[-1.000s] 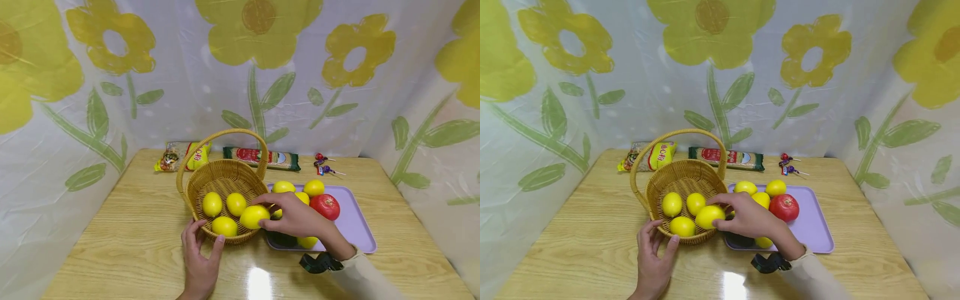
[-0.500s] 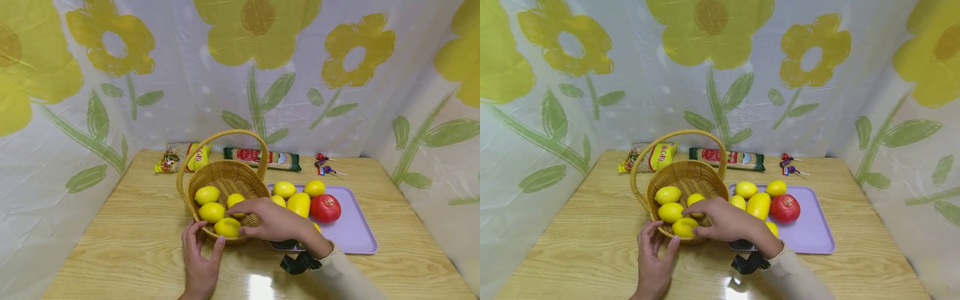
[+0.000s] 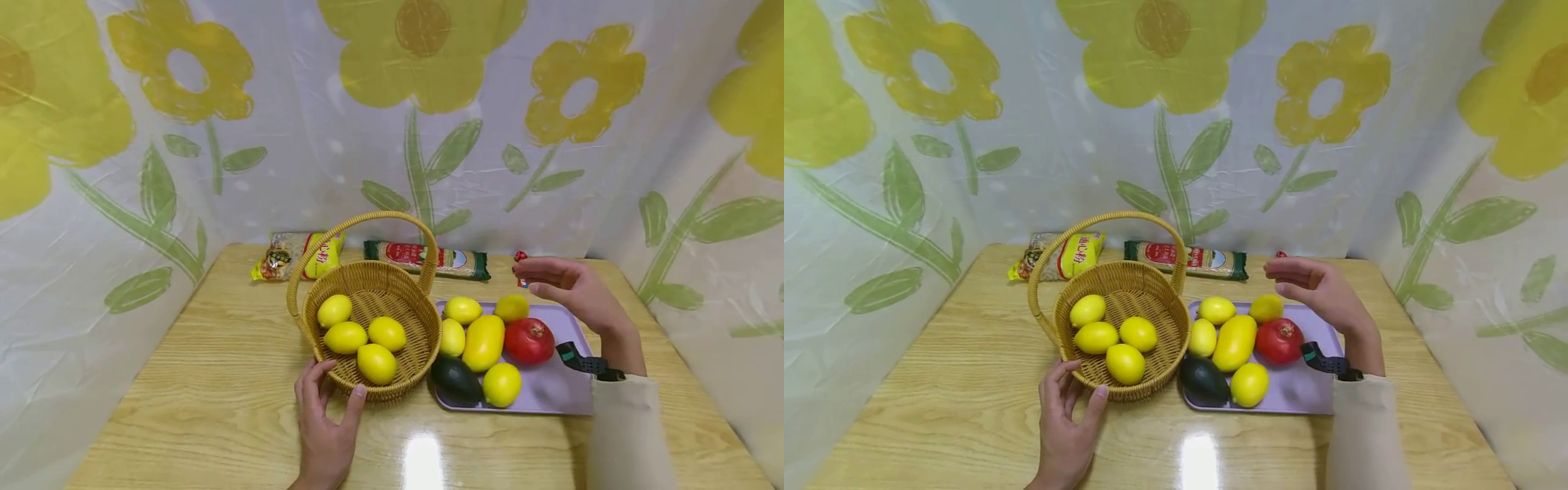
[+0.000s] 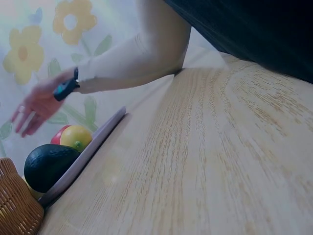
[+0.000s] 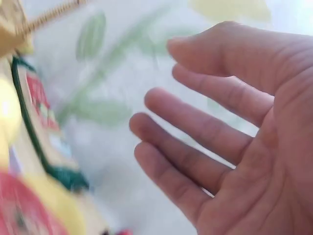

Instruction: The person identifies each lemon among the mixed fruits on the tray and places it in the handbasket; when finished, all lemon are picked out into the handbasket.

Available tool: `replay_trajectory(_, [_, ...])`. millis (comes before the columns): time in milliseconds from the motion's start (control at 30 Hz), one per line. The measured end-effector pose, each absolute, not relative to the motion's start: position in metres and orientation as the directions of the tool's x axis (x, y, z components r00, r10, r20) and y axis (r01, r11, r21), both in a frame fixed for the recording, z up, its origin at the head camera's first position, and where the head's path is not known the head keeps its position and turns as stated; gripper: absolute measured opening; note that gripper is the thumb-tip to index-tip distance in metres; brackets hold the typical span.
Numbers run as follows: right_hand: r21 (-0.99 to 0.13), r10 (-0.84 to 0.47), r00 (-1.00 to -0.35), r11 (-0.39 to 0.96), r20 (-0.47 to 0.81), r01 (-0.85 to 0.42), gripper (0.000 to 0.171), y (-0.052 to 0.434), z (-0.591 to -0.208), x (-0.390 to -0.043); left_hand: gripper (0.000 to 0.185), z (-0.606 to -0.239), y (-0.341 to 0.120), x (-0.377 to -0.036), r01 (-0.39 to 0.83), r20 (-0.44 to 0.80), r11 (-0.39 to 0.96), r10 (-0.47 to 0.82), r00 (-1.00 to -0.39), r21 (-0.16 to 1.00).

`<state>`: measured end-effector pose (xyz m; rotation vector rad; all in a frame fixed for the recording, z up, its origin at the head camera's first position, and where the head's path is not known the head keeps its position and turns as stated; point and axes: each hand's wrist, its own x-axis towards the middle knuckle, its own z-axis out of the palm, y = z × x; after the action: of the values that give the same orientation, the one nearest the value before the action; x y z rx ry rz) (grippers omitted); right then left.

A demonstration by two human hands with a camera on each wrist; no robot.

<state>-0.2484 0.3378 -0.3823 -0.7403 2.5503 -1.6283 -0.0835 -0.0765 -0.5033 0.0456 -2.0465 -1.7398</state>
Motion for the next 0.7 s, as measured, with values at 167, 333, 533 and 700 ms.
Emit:
replay_trajectory(167, [-0.882, -0.375, -0.917, 0.375, 0.138, -0.286, 0.043, 0.363, -0.408, -0.258, 0.057, -0.503, -0.077, -0.084, 0.260, 0.316, 0.210, -0.310, -0.897, 0.943])
replay_trajectory(333, [-0.849, -0.382, -0.924, 0.493, -0.015, -0.190, 0.048, 0.369, -0.427, -0.264, 0.058, -0.503, -0.076, -0.084, 0.238, 0.293, 0.203, -0.309, -0.905, 0.950])
replay_trajectory(533, [-0.803, -0.386, -0.919, 0.572, -0.085, -0.166, 0.047, 0.373, -0.440, -0.270, 0.058, -0.501, -0.076, -0.083, 0.226, 0.279, 0.198, -0.306, -0.910, 0.954])
replay_trajectory(700, [-0.798, -0.392, -0.917, 0.575, -0.078, -0.178, 0.050, 0.373, -0.445, -0.271, 0.056, -0.499, -0.077, -0.083, 0.226, 0.279, 0.198, -0.307, -0.910, 0.954])
